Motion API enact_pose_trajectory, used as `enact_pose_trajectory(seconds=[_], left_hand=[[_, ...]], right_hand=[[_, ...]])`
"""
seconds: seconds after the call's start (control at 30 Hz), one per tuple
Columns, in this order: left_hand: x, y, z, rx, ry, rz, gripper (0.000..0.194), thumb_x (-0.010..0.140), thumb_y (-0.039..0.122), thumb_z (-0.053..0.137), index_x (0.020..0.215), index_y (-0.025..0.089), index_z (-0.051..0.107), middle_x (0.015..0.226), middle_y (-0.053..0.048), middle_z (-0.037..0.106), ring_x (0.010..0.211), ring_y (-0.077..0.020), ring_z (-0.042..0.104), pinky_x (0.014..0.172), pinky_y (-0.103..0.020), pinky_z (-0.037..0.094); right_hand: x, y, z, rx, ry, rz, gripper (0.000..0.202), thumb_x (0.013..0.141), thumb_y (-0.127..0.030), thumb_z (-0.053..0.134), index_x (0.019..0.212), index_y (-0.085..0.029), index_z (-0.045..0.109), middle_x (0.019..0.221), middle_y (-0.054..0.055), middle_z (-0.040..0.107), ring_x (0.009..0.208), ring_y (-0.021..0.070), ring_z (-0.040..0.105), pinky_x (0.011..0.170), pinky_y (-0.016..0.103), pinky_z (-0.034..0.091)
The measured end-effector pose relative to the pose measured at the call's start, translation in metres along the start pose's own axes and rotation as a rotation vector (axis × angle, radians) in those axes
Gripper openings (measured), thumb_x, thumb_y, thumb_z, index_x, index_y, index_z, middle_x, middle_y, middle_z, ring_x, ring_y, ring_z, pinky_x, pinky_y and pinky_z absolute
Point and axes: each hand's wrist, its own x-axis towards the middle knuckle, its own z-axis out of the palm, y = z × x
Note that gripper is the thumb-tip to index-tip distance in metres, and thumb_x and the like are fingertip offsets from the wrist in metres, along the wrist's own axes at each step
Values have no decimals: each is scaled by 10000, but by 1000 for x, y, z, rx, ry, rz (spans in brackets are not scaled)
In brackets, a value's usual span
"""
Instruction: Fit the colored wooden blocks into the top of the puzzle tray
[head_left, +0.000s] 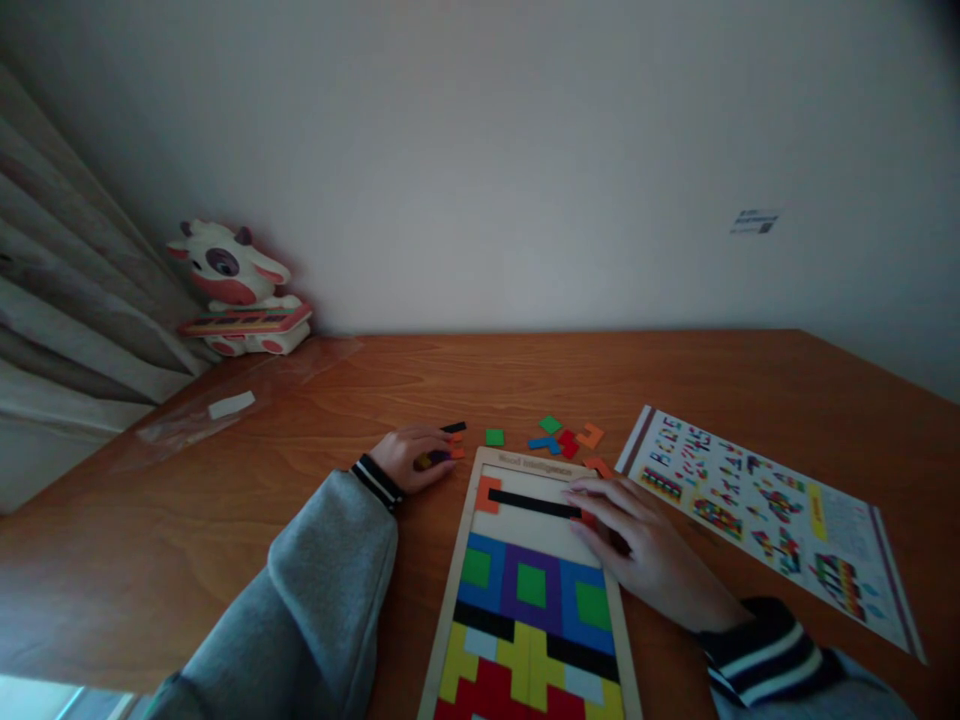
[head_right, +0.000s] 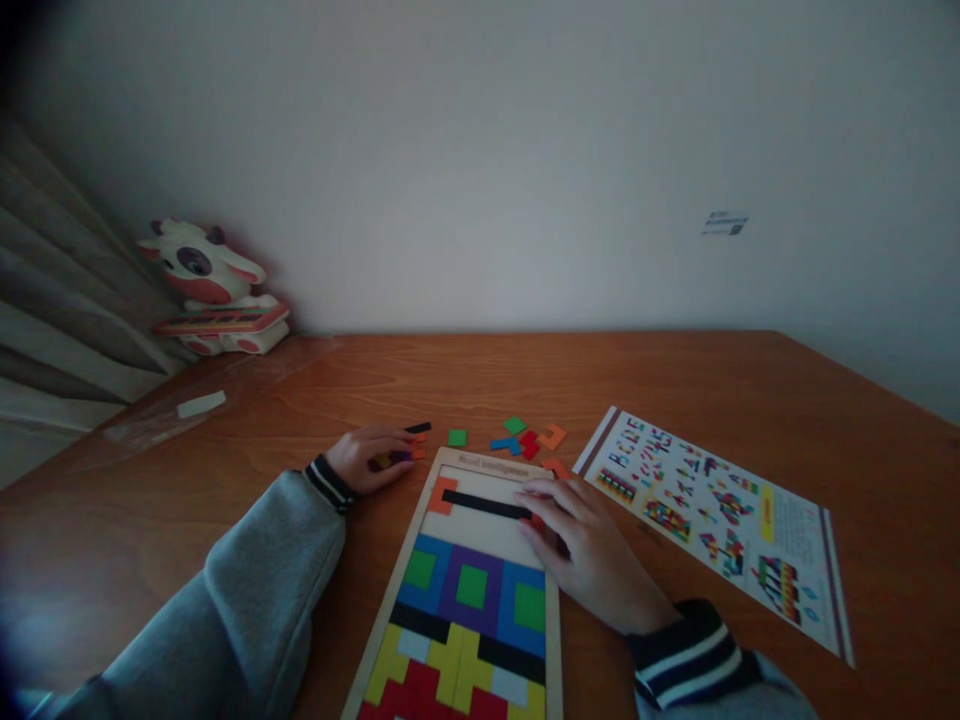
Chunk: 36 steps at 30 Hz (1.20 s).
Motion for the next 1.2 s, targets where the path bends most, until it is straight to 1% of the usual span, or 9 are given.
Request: enact_pose_trajectory(seconds=[0.07,0.13,0.3,0.53,0.73,0.8,0.9,0.97,1.2], left_hand=[[1,0,1,-10,0,-19,174,845,303,618,923,159,675,1045,-106,714,947,-202,683,847,-338,563],[1,1,0,-13,-11,-46,192,845,279,601,986,164,663,1036,-102,714,948,-201,678,855,-337,555],[1,8,-6,2,-72,-112,359,818,204,546,1170,179,609,1039,-104,695,927,-210,662,858,-357,536],[3,8,-6,4,-77,-86,326,833,222,549,1148,173,619,1013,-113,693,918,-216,651,851,-366,519],[1,0,0,-2,-54,-74,312,842,302,604,1129,181,628,1026,-114,699,950,-225,654,872,-375,506],[0,-2,1,3,-60,-78,316,840,320,614,1126,188,632,1024,-110,700,946,-224,655,869,-374,505],[1,0,2,34,-62,-75,342,838,330,612,1148,185,624,1045,-112,697,971,-232,645,886,-389,498],[3,3,1,51,-58,-77,352,830,320,608,1152,179,622,1070,-116,693,990,-240,638,897,-400,495],[5,10,0,-14,-48,-67,349,832,272,584,1169,184,613,1073,-113,695,989,-230,646,897,-396,505]], right_hand=[[0,0,0,-10,-18,-6,298,905,-312,541,1194,-309,614,1166,39,633,1107,247,569,1006,482,444],[0,0,0,-15,-29,-14,272,914,-294,524,1169,-294,620,1167,42,628,1111,242,564,1011,478,439],[1,1,0,-25,-46,-17,256,922,-279,508,1153,-278,619,1154,43,637,1101,235,565,982,454,458],[0,1,0,-45,-48,-18,264,902,-315,547,1153,-278,619,1153,40,640,1085,243,574,992,474,449],[0,0,0,-37,-52,-8,236,912,-323,531,1126,-274,617,1135,45,634,1075,234,575,1000,458,441],[0,4,1,-29,5,31,231,923,-318,508,1121,-274,618,1126,50,637,1067,233,583,974,439,459],[2,17,3,-72,200,144,240,939,-309,464,1113,-244,616,1098,74,648,1044,244,595,945,447,468],[3,26,5,-110,258,180,253,931,-312,469,1120,-222,610,1105,87,655,1041,255,598,942,462,465],[3,31,4,-150,127,127,267,910,-273,480,1130,-224,622,1173,78,660,1053,256,605,954,473,458]])
